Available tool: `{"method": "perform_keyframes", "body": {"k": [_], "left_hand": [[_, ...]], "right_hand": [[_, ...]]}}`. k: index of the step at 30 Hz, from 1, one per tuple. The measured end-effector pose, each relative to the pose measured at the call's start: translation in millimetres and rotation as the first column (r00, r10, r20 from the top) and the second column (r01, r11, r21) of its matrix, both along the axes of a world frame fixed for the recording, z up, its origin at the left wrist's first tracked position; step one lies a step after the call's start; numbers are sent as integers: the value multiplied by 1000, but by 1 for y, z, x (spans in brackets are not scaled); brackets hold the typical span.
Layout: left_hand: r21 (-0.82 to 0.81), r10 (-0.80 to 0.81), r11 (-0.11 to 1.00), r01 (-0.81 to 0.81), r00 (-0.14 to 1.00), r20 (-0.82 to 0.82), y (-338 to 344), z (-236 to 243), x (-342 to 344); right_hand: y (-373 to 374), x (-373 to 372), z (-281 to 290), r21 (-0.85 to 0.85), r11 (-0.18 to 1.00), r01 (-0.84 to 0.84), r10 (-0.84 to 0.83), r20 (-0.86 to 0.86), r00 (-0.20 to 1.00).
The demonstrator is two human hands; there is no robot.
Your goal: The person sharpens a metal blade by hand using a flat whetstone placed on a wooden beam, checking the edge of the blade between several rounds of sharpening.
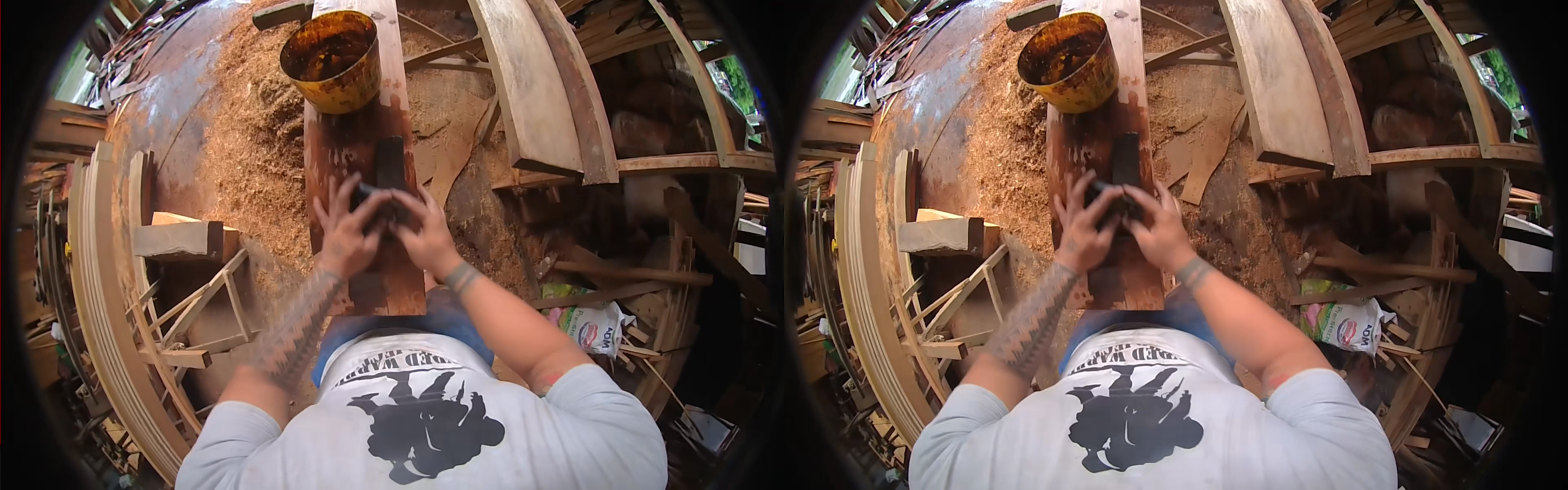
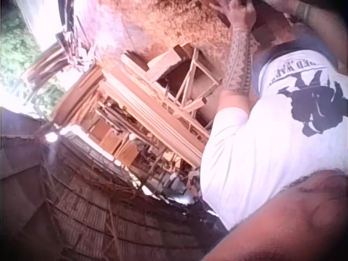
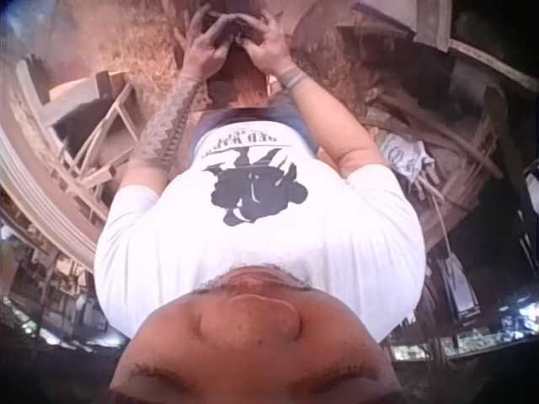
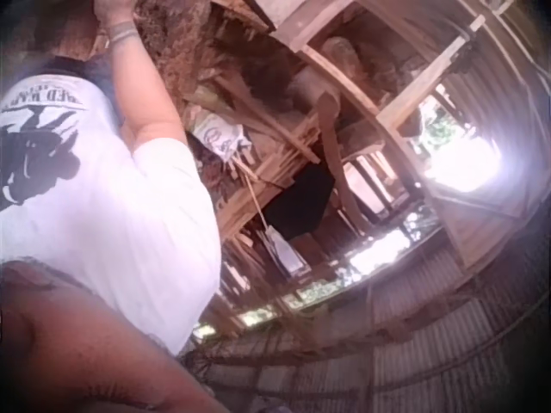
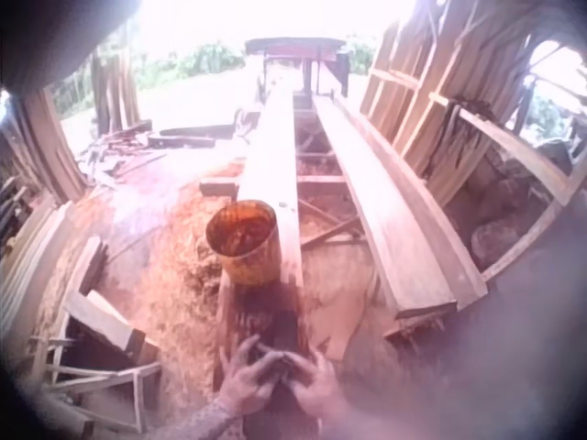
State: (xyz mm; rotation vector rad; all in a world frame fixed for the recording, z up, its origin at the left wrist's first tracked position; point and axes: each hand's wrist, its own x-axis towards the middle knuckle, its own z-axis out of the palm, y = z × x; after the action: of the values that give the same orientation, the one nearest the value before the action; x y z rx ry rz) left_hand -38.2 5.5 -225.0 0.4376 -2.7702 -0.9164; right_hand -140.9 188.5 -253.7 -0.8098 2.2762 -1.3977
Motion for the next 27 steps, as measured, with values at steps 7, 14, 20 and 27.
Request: {"method": "perform_keyframes", "body": {"k": [7,14,20,27], "left_hand": [[-15,-13,1000,13,1000,-24,-2,-8,12],[-48,45,998,-49,997,-70,-26,-7,-26],[13,25,1000,-24,998,-50,16,-12,21],[-24,30,999,-31,999,-35,-13,-4,-15]], "right_hand": [[9,16,4,88,996,-5,6,-10,1000],[-29,-18,5,5,999,40,-40,-54,998],[22,20,13,83,996,-36,38,-24,999],[-19,-17,14,22,1000,21,-21,-31,999]]}}
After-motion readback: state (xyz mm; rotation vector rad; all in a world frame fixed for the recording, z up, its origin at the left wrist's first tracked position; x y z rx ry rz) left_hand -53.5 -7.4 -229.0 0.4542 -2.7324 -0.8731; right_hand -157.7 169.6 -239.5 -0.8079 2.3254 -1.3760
